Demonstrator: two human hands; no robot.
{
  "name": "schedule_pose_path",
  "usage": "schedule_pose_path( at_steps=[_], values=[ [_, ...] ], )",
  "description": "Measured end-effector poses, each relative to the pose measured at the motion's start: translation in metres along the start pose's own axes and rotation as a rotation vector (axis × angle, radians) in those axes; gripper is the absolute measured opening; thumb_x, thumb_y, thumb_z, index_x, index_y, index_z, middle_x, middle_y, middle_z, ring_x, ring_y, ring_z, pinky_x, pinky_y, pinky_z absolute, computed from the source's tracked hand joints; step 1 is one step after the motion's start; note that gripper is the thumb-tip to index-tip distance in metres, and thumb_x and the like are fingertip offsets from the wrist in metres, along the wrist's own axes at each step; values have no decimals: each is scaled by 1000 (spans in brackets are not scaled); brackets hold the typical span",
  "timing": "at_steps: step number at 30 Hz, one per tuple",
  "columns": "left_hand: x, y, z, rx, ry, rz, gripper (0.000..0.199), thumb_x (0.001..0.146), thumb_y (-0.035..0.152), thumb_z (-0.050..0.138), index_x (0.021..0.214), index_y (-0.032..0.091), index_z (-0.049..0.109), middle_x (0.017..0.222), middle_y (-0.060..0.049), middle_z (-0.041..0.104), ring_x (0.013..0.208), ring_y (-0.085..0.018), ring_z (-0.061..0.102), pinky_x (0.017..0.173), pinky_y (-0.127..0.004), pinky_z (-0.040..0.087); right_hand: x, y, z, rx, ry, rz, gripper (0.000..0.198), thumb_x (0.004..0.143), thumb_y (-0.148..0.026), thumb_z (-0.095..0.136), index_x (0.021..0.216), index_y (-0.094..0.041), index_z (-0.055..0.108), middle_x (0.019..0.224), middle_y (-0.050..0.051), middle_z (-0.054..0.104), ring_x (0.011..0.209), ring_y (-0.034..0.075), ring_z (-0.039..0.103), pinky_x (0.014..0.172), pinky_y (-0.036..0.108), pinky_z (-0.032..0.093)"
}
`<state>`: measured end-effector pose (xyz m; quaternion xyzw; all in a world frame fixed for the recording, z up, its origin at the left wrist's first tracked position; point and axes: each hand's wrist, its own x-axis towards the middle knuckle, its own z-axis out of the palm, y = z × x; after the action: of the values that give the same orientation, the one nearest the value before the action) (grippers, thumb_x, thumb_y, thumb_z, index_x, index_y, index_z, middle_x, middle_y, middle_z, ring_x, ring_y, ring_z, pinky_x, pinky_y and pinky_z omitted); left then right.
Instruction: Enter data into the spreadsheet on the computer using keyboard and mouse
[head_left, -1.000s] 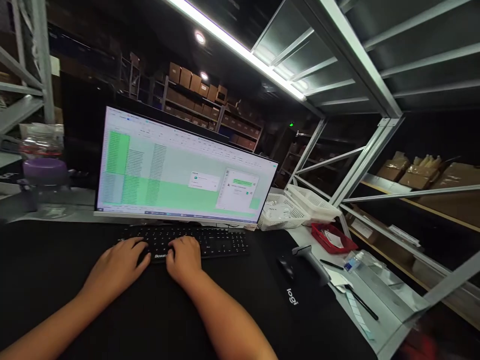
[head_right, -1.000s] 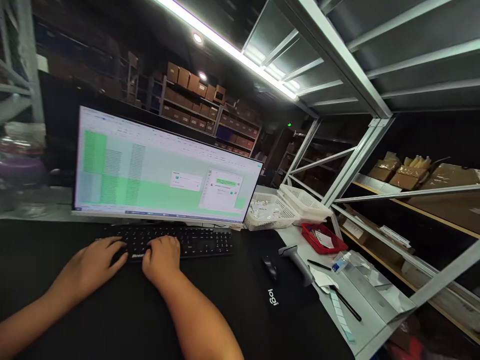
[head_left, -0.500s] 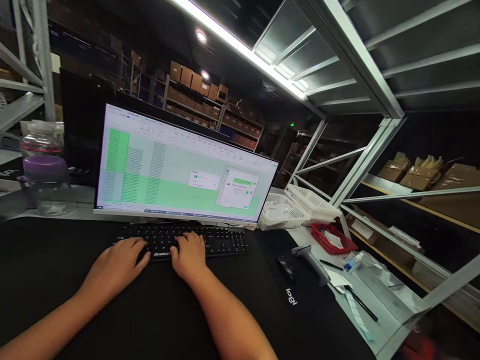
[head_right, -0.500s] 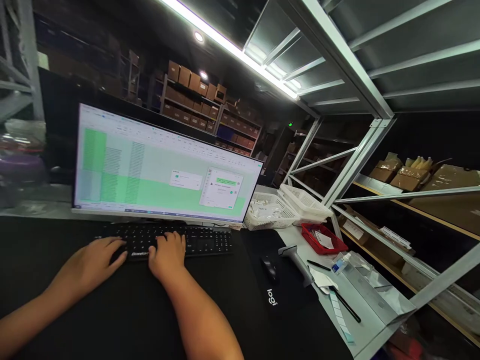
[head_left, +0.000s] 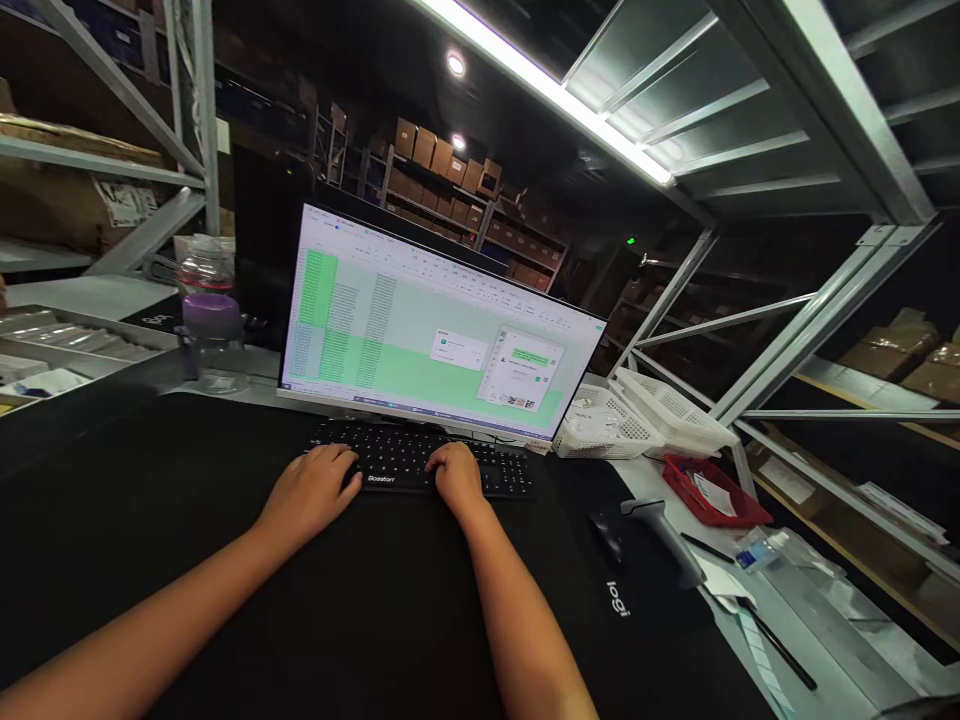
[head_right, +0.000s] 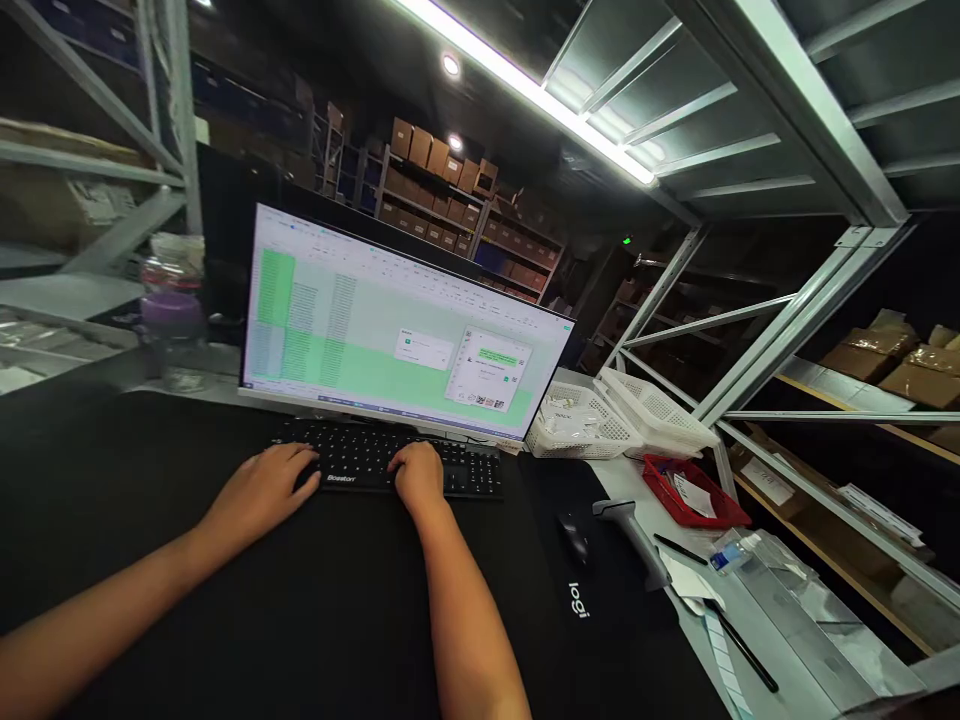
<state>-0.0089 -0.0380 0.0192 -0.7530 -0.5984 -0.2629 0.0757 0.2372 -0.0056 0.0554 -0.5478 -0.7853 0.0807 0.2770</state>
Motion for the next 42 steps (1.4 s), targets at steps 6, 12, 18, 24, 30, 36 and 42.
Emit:
schedule_pose_path(
  at_steps=[6, 12, 18, 24, 30, 36, 42],
  values=[
    [0, 1, -1, -25, 11, -9, 54, 94, 44, 38, 117, 12, 75, 129, -20, 72, 120, -37, 66, 104, -54, 53, -6, -11, -1, -110, 0, -51, 38, 90, -3, 58, 83, -28, 85, 131, 3, 73, 129, 22, 63, 111, 37, 51],
    [0, -3, 3, -34, 12, 21, 57, 94, 47, 36, 116, 11, 75, 127, -21, 72, 118, -37, 67, 102, -54, 54, -18, -29, 1, -66, -26, -52, 38, 101, -23, 61, 138, -22, 71, 143, 10, 68, 134, 23, 62, 119, 39, 47],
    [2, -7, 12, -45, 40, 21, 58, 93, 48, 34, 114, 12, 75, 127, -22, 72, 119, -39, 67, 104, -56, 53, -24, -38, 15, -103, -87, -90, 40, 105, -33, 59, 143, -23, 66, 157, 9, 60, 154, 28, 44, 132, 52, 29],
    [2, -8, 14, -41, 51, 29, 59, 94, 49, 32, 113, 12, 75, 127, -22, 72, 119, -39, 67, 103, -57, 53, -21, -35, 15, -110, -53, -69, 39, 104, -28, 57, 142, -21, 67, 152, 9, 64, 148, 26, 51, 130, 48, 34],
    [1, -7, 8, -83, 37, -18, 55, 94, 45, 39, 124, 10, 70, 128, -20, 71, 121, -37, 65, 110, -54, 50, -20, -31, 13, -107, -29, -71, 38, 100, -23, 60, 136, -20, 71, 144, 11, 67, 137, 25, 60, 121, 40, 43],
    [0, -15, 7, -64, 128, -306, 63, 91, 43, 44, 140, 8, 62, 149, -24, 59, 140, -40, 53, 117, -56, 46, -19, -27, 17, -72, 15, -24, 36, 98, -20, 60, 131, -19, 73, 138, 13, 69, 133, 27, 62, 117, 42, 47],
    [1, -18, 12, -52, 121, -247, 57, 93, 45, 43, 132, 15, 71, 151, -22, 57, 144, -39, 50, 122, -60, 39, -16, -20, 16, -19, 109, 11, 47, 90, -3, 49, 127, -20, 74, 125, 10, 75, 121, 24, 67, 109, 38, 52]
  ],
)
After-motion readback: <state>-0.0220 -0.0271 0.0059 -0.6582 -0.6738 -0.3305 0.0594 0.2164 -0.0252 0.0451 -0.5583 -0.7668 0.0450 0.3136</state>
